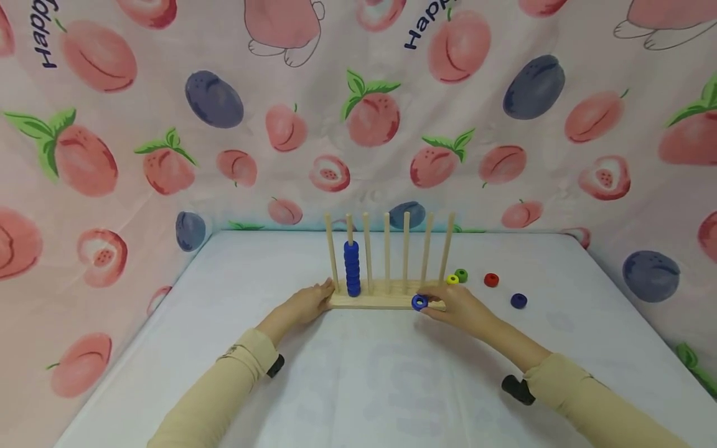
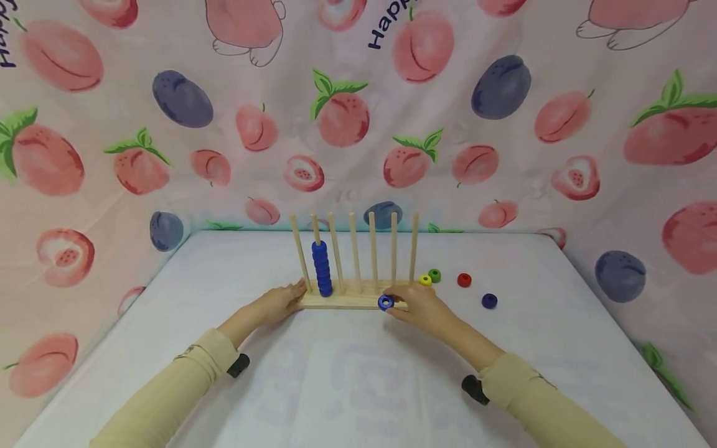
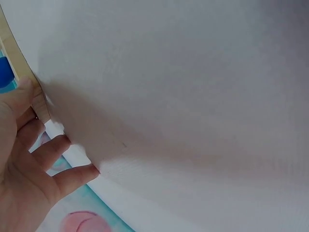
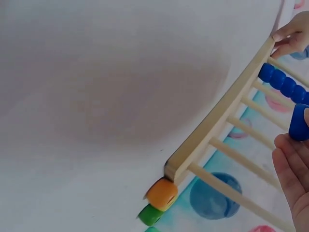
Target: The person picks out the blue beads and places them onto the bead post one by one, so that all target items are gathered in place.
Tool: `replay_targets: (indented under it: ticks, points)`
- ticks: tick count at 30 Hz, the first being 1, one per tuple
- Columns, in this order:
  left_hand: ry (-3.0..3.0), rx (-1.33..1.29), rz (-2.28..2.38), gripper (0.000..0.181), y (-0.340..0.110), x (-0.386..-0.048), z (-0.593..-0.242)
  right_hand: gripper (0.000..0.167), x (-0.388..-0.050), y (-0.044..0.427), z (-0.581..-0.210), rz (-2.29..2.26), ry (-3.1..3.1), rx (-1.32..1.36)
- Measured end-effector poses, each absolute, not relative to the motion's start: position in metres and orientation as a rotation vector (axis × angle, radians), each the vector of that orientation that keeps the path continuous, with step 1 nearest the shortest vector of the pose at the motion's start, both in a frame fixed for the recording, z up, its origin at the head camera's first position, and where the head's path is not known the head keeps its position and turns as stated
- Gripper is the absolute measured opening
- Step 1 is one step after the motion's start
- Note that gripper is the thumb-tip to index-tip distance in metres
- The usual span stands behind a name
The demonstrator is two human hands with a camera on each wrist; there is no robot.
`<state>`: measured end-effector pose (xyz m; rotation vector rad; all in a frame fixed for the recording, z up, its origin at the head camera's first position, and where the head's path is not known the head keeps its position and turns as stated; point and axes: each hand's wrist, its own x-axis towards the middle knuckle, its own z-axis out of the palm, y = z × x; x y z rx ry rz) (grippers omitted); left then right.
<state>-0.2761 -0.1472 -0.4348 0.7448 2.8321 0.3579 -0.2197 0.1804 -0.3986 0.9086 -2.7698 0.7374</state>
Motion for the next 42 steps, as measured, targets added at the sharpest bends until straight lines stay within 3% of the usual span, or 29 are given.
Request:
replay_targets:
  ticks: [24, 42]
  points:
    - [2.812, 0.746, 0.388, 0.051, -0.154, -0.273, -0.438, 0.034, -0.237, 0.130, -0.388, 0.816, -2.405, 1.095]
    - [2.830, 0.709, 0.402, 0.052, -0.147, -0.274, -0.436, 0.036, -0.247, 0.112, -0.370, 0.894, -2.336, 0.987]
